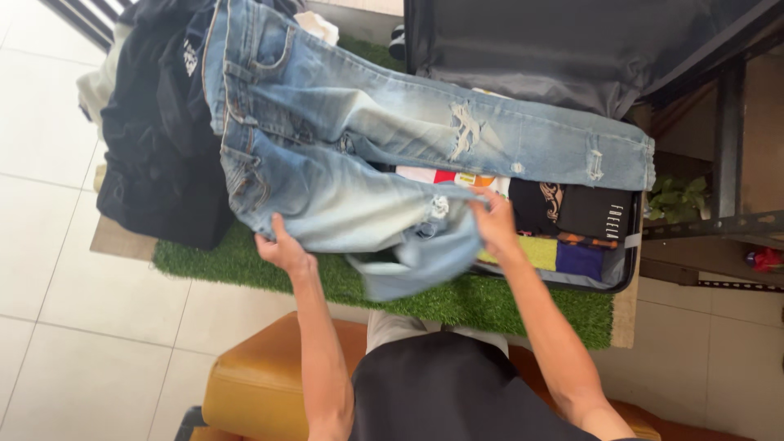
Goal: The person picks up a pair of denim jeans from a pile of clothes, folds them into a rectangular shape, and places them inside an open suitcase. The person then fastens the inner straps of the suitcase over the folded items.
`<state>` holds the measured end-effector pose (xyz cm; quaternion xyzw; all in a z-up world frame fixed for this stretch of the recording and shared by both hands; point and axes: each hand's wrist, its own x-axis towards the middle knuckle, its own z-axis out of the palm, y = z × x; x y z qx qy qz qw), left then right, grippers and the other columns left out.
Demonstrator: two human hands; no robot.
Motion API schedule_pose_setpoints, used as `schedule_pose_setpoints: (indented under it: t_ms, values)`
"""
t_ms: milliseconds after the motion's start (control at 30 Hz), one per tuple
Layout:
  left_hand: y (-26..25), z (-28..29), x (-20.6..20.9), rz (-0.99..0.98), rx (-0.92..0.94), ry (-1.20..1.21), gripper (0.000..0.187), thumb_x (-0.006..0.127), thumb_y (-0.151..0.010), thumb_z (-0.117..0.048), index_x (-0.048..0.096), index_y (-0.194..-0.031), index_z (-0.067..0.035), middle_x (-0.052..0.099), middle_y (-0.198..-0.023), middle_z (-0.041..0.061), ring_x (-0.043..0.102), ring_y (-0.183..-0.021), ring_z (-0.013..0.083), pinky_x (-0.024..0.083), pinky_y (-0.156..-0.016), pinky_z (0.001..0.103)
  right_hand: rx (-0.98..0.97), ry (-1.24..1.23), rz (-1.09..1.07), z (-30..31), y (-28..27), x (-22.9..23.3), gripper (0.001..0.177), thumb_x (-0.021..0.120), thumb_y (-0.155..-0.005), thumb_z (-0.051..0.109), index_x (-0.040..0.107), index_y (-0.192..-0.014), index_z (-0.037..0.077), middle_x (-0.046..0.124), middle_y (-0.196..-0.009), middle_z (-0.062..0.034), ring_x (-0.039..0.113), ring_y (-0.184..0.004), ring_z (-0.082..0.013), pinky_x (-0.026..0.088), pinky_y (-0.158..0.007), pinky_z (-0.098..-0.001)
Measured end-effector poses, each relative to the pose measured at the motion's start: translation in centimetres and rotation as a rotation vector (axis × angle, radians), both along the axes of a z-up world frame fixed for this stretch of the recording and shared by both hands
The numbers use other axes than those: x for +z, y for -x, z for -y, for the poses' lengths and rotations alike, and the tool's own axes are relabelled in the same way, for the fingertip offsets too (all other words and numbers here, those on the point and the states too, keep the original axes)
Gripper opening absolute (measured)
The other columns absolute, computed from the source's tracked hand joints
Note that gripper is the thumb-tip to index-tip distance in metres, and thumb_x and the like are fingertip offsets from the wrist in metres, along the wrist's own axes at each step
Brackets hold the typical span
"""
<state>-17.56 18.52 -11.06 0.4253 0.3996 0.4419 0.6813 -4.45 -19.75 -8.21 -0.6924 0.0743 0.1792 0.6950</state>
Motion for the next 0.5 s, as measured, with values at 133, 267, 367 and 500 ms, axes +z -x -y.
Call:
schedule_pose_setpoints:
  t_ms: [133, 267, 367, 500]
  values:
    - [-2.3, -0.7, 4.7, 0.118, -0.015, -0.053, 0.026, 0.071, -0.096, -0.012, 0.061, -0.115, 0.002, 0.069, -0.11, 0.01, 0.068, -0.093, 0.0184, 0.059, -0.083, 0.036, 0.054, 0.265, 0.34, 0.6, -4.6, 4.9, 0.03, 0.079, -0.088, 0.003, 0.073, -0.118, 0.003, 0.075, -0.094, -0.0091, 0.067, -0.08, -0.0113, 0.051, -0.067, -0.0266]
    - [-3.8, -0.5, 5.4, 0.179, -0.046, 0.04, 0.023, 0.062, -0.105, -0.017, 0.062, -0.113, 0.005, 0.068, -0.11, 0.009, 0.067, -0.096, 0.0174, 0.058, -0.084, 0.036, 0.039, 0.619, 0.312, -0.8, -5.2, 7.1, 0.041, 0.087, -0.082, 0.018, 0.073, -0.119, 0.006, 0.074, -0.081, -0.0124, 0.064, -0.069, -0.0195, 0.048, -0.061, -0.0338]
    - [-4.1, -0.6, 5.4, 0.14, -0.063, 0.035, 0.022, 0.06, -0.105, -0.016, 0.061, -0.112, 0.005, 0.068, -0.111, 0.009, 0.067, -0.097, 0.0168, 0.057, -0.085, 0.035, 0.0, 0.942, 0.478, -1.9, -4.1, 6.5, 0.05, 0.089, -0.078, 0.032, 0.074, -0.117, 0.005, 0.072, -0.089, -0.017, 0.068, -0.081, -0.03, 0.052, -0.073, -0.0423]
    - [-3.8, -0.8, 6.0, 0.126, -0.075, 0.057, 0.02, 0.059, -0.103, -0.017, 0.06, -0.109, 0.003, 0.067, -0.11, 0.01, 0.068, -0.096, 0.017, 0.057, -0.084, 0.034, -0.111, 1.152, 0.795, -3.3, -0.9, 6.4, 0.054, 0.081, -0.089, 0.038, 0.068, -0.125, 0.0, 0.071, -0.108, -0.0169, 0.066, -0.098, -0.0316, 0.048, -0.087, -0.0451]
